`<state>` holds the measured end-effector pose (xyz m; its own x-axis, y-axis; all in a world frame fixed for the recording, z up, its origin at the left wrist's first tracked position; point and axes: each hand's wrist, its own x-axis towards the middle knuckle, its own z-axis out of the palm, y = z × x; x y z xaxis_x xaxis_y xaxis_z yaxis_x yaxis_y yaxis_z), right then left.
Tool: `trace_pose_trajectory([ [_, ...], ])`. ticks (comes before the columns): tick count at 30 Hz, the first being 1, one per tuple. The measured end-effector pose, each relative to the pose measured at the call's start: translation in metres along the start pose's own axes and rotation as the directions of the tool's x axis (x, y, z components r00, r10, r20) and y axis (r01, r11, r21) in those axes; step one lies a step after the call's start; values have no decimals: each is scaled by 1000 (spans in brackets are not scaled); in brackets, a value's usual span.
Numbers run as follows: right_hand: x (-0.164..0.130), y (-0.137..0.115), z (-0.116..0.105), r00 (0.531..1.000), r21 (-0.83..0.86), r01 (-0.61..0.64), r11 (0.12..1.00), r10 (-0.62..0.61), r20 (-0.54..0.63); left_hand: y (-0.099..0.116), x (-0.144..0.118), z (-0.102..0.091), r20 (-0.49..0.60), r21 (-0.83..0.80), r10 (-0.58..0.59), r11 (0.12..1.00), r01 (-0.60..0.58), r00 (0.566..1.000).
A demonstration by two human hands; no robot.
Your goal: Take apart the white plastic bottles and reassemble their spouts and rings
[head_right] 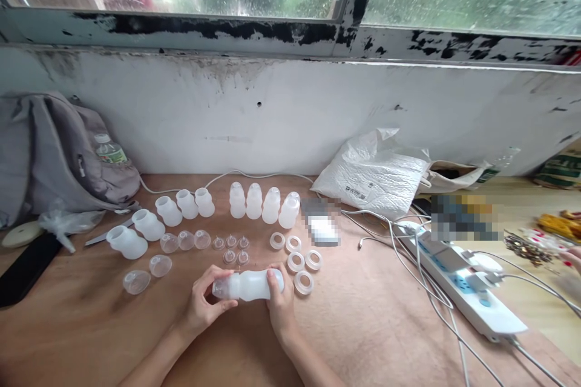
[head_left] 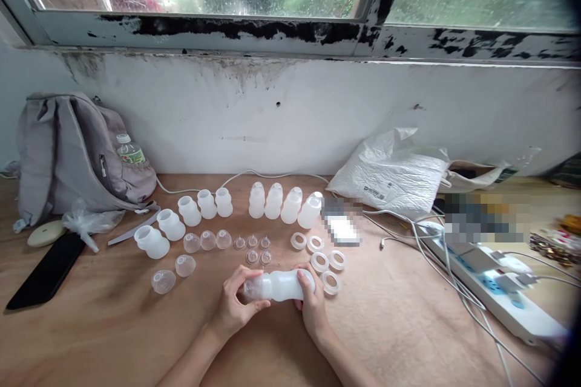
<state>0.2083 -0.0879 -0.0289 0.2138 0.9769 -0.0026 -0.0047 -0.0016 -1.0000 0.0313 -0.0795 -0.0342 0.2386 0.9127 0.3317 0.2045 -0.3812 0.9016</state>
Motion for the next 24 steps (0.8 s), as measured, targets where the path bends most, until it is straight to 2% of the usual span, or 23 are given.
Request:
trace_pose_trajectory([
  [3,2,0,3,1000,30,-22,999,22,-1,1,3,5,-23,-110,-98,989,95,995],
  [6,5,0,7,1000,40,-23,999,23,0,8,9,11,-98,-380,-234,907,181,967],
  [8,6,-1,9,1000,44,-9,999,8,14,13,11,13,-139,-529,-293,830,179,946],
  [11,5,-4,9,998,62,6,998,-10,60,19,13,13,-183,-607,-345,776,170,921],
  [15,2,-8,6,982,68,59,996,-70,175,21,10,7,-256,-576,-390,796,184,884],
  [18,-2,-9,6,964,52,112,992,-121,238,28,12,-6,-345,-498,-356,854,152,868],
  [21,-3,-7,8,953,53,141,989,-149,262,46,25,-30,-372,-334,-229,937,101,900],
  [23,-4,-5,10,941,45,171,984,-177,288,64,42,-50,-317,-159,-103,986,55,943],
  [24,-4,-4,10,934,32,186,982,-187,306,73,53,-59,-245,-39,-42,999,33,969],
])
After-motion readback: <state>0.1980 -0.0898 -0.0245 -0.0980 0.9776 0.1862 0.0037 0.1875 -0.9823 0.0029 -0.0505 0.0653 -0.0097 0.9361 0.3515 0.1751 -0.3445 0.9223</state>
